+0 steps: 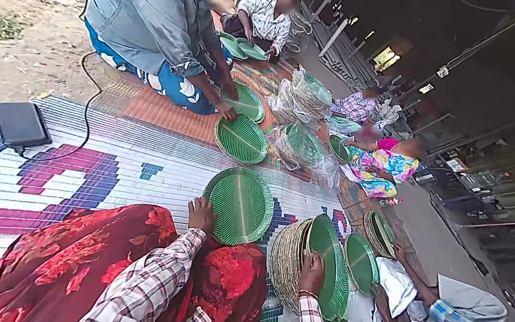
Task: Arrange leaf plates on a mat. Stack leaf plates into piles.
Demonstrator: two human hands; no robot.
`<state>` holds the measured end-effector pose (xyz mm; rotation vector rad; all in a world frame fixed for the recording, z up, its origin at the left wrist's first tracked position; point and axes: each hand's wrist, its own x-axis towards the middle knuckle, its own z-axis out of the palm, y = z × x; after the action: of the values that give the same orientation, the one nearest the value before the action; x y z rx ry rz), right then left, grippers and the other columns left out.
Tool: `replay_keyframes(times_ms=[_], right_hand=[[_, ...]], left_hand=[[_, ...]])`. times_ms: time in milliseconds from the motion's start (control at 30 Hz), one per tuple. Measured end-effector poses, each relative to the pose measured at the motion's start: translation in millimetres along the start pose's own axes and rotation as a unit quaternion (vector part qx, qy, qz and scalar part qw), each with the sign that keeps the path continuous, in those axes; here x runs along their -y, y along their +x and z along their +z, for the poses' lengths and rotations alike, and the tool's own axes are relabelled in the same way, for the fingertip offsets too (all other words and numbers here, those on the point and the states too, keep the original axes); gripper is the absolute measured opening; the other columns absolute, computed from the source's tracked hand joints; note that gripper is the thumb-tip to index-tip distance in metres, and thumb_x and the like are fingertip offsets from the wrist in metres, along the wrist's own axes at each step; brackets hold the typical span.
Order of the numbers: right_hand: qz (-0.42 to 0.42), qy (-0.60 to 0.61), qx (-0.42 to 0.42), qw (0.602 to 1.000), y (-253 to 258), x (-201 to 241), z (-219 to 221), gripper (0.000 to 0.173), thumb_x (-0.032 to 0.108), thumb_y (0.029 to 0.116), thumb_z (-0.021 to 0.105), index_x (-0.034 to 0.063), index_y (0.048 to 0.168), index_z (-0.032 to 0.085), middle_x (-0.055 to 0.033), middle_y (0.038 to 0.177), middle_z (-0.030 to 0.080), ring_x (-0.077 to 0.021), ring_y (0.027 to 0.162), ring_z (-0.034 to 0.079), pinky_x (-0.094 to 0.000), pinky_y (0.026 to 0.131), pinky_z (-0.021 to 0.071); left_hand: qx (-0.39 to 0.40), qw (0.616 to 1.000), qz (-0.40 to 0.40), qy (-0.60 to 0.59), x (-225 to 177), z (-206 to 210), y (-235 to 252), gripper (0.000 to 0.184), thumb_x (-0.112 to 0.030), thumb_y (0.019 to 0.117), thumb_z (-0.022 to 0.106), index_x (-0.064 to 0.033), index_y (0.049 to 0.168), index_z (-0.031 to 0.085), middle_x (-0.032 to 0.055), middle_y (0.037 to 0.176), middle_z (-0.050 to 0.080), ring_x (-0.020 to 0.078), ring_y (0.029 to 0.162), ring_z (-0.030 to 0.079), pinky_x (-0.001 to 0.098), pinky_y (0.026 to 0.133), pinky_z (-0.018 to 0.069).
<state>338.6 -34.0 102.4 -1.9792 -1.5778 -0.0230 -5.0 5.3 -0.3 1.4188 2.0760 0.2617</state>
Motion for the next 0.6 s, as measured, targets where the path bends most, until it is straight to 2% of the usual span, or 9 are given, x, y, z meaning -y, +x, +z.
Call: replay_keyframes(times_ms=[100, 200, 267, 300, 367, 400, 467, 533, 600], right_hand=[[-0.152, 0.095, -0.059, 0.982, -8.2, 28.8, 16.3, 0.022, 0.004, 0.0972, 0.061, -0.0155, 0.098, 0.071, -0.0327, 0.137, 0.061, -0.0490, 0.123, 0.062, -0.0583, 0.105, 0.0485], [-0.232, 0.169, -0.011, 0.958, -24.6, 65.5, 52.3, 0.024, 0.003, 0.0954, 0.054, -0.0126, 0.098, 0.072, -0.0309, 0.137, 0.062, -0.0460, 0.127, 0.061, -0.0567, 0.105, 0.0500], [-0.259, 0.148, 0.094, 0.950, -38.4, 86.9, 85.3, 0.025, 0.000, 0.0925, 0.053, -0.0112, 0.103, 0.073, -0.0269, 0.136, 0.065, -0.0454, 0.131, 0.060, -0.0590, 0.110, 0.0465], [-0.254, 0.097, 0.186, 0.944, -44.8, 97.2, 97.7, 0.026, 0.002, 0.0959, 0.054, -0.0085, 0.111, 0.073, -0.0230, 0.140, 0.064, -0.0423, 0.137, 0.056, -0.0576, 0.115, 0.0424], [-0.199, -0.040, 0.438, 0.876, -46.9, 117.6, 115.0, 0.040, 0.023, 0.1094, 0.048, 0.0031, 0.141, 0.062, -0.0140, 0.158, 0.050, -0.0311, 0.151, 0.041, -0.0535, 0.124, 0.0284], [-0.187, -0.072, 0.511, 0.836, -44.6, 124.3, 122.9, 0.045, 0.031, 0.1103, 0.047, 0.0062, 0.146, 0.057, -0.0138, 0.158, 0.049, -0.0293, 0.150, 0.041, -0.0536, 0.124, 0.0298], [-0.184, -0.047, 0.526, 0.829, -44.8, 125.2, 128.5, 0.043, 0.031, 0.1084, 0.051, 0.0060, 0.141, 0.062, -0.0158, 0.153, 0.054, -0.0299, 0.146, 0.047, -0.0526, 0.121, 0.0352], [-0.168, -0.006, 0.482, 0.860, -39.1, 117.1, 117.8, 0.038, 0.026, 0.1073, 0.054, 0.0056, 0.136, 0.066, -0.0165, 0.147, 0.060, -0.0312, 0.141, 0.053, -0.0521, 0.119, 0.0385], [-0.147, 0.019, 0.429, 0.891, -29.8, 98.2, 98.4, 0.034, 0.022, 0.1063, 0.055, 0.0037, 0.132, 0.069, -0.0181, 0.141, 0.063, -0.0315, 0.135, 0.058, -0.0477, 0.117, 0.0423]], left_hand=[[-0.086, 0.992, 0.006, -0.087, 1.1, 5.9, 8.9, 0.067, -0.047, 0.1067, 0.050, 0.0056, 0.149, 0.046, 0.0345, 0.165, 0.022, 0.0479, 0.155, 0.022, 0.0636, 0.124, 0.0163], [-0.274, 0.933, 0.057, -0.227, -0.6, 17.7, 24.6, 0.068, -0.047, 0.1072, 0.038, 0.0046, 0.151, 0.046, 0.0375, 0.161, 0.028, 0.0550, 0.147, 0.033, 0.0659, 0.118, 0.0265], [-0.347, 0.884, 0.067, -0.305, -4.1, 11.1, 27.1, 0.069, -0.047, 0.1074, 0.031, 0.0041, 0.152, 0.044, 0.0365, 0.162, 0.028, 0.0575, 0.144, 0.036, 0.0682, 0.116, 0.0290], [-0.368, 0.869, 0.068, -0.324, -4.7, 6.9, 25.7, 0.070, -0.047, 0.1072, 0.028, 0.0041, 0.153, 0.043, 0.0363, 0.162, 0.027, 0.0573, 0.145, 0.035, 0.0682, 0.116, 0.0294], [-0.398, 0.856, 0.077, -0.320, -2.2, 5.0, 24.8, 0.072, -0.049, 0.1062, 0.028, 0.0039, 0.153, 0.043, 0.0366, 0.161, 0.029, 0.0571, 0.144, 0.036, 0.0685, 0.115, 0.0304], [-0.401, 0.861, 0.085, -0.302, 0.8, 6.5, 26.4, 0.072, -0.050, 0.1053, 0.030, 0.0030, 0.152, 0.046, 0.0369, 0.160, 0.031, 0.0571, 0.144, 0.037, 0.0686, 0.115, 0.0309], [-0.342, 0.902, 0.102, -0.242, 10.1, 11.4, 28.0, 0.065, -0.045, 0.1045, 0.038, 0.0016, 0.147, 0.053, 0.0360, 0.158, 0.036, 0.0544, 0.147, 0.036, 0.0678, 0.117, 0.0285], [-0.166, 0.971, 0.090, -0.146, 14.1, 7.6, 21.4, 0.056, -0.041, 0.1071, 0.047, -0.0019, 0.147, 0.055, 0.0305, 0.162, 0.034, 0.0477, 0.154, 0.025, 0.0634, 0.124, 0.0170], [0.004, 0.997, 0.079, -0.025, 9.5, 8.6, 15.7, 0.056, -0.038, 0.1059, 0.054, -0.0096, 0.154, 0.048, 0.0240, 0.169, 0.022, 0.0413, 0.159, 0.014, 0.0635, 0.126, 0.0053]])
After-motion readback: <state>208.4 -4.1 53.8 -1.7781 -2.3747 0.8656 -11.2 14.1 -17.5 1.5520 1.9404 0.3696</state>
